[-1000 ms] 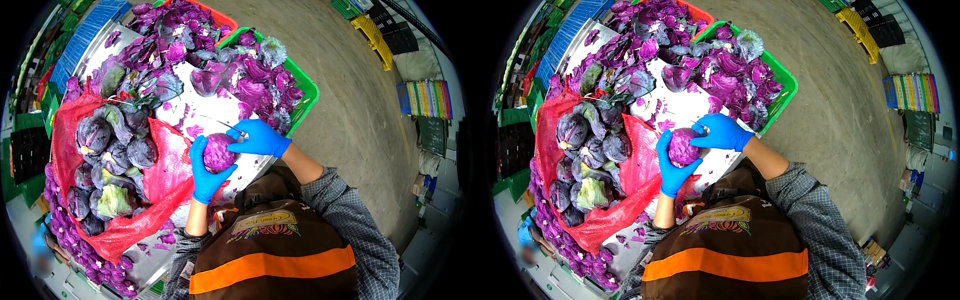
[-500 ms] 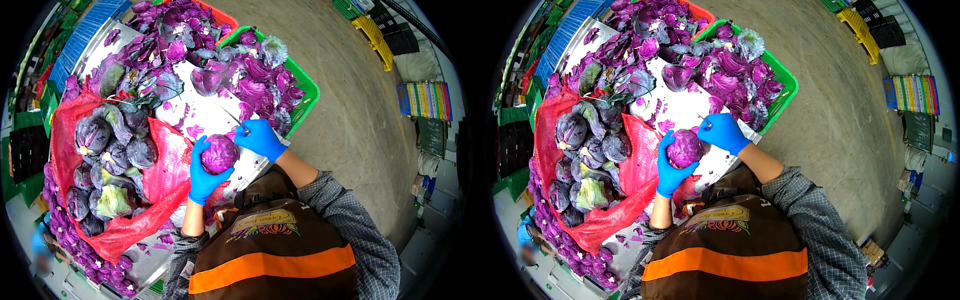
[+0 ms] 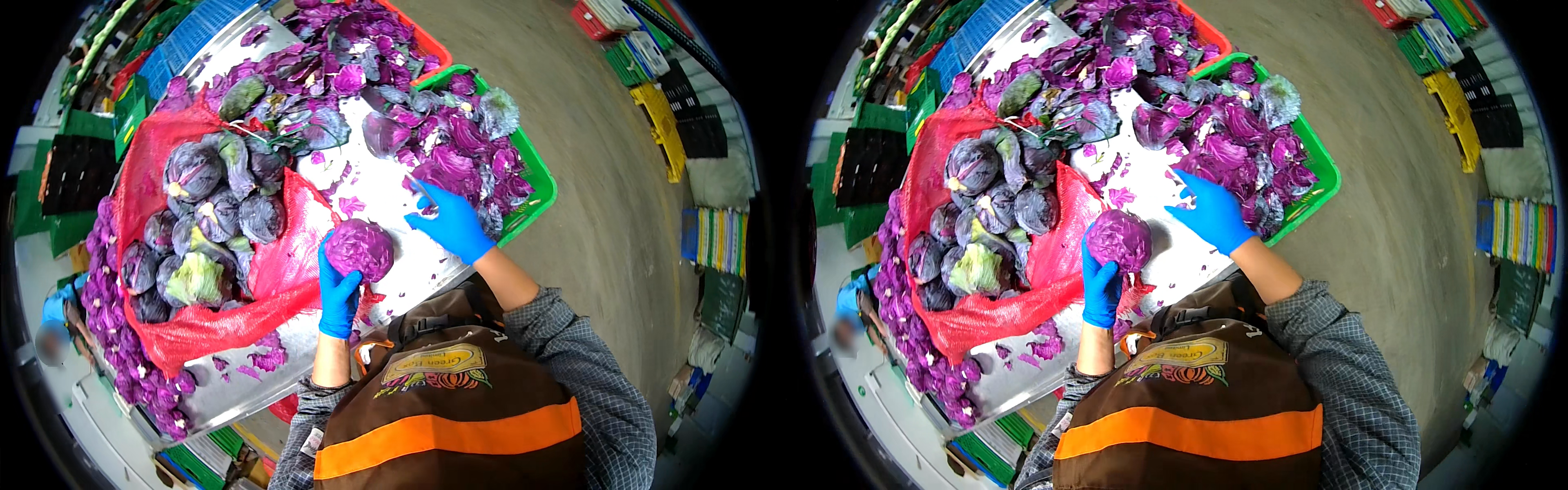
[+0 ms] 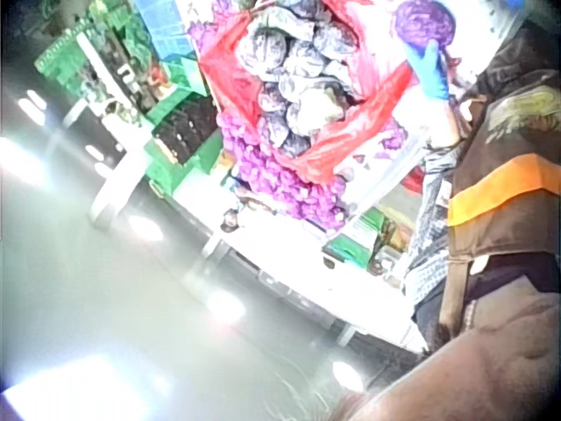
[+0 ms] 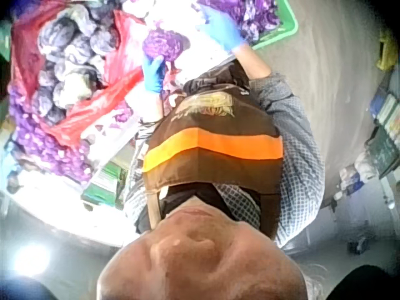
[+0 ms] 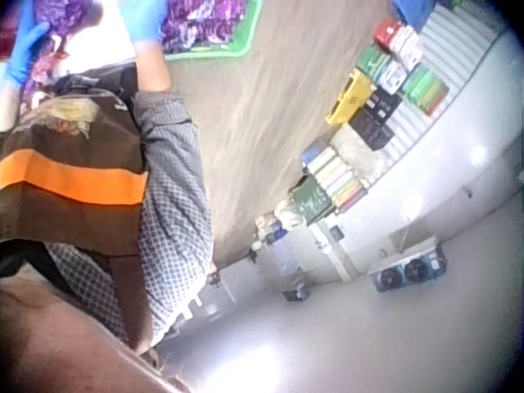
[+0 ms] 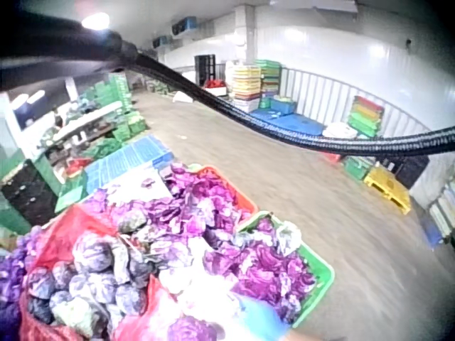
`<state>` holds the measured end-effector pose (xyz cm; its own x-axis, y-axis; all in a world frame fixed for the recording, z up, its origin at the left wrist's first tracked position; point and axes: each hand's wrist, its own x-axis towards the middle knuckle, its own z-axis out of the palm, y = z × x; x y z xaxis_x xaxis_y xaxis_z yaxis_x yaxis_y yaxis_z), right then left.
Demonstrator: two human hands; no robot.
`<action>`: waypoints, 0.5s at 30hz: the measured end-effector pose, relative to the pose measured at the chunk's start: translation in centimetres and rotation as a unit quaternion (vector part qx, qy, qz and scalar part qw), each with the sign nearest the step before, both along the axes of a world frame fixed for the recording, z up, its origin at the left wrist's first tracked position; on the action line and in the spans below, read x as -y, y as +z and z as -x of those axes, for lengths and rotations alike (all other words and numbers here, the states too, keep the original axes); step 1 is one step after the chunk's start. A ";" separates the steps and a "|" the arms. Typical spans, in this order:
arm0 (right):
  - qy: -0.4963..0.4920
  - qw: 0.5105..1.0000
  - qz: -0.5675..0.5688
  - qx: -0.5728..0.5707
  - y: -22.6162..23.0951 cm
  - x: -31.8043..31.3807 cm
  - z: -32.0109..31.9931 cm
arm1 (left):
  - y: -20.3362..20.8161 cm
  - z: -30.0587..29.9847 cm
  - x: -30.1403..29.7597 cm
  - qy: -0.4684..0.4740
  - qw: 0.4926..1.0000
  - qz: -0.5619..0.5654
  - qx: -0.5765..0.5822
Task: The person processes red cabbage by cutting out the cores with a knife and pulling off loose outer leaves, then places the cored cabbage into a red mesh bag.
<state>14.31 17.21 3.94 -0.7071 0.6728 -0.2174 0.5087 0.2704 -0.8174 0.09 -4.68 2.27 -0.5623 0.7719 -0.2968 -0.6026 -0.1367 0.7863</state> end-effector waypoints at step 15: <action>0.228 0.941 0.209 -0.138 4.2 -0.3 -1.4 | 2.6 -4.2 -1.6 -0.027 0.999 0.021 -0.009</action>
<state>15.67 17.52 8.19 -0.9699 0.1822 -0.1616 0.1707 0.0352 -0.9847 4.24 -3.10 4.87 -0.5261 0.7882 -0.3194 -0.5931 -0.0709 0.8020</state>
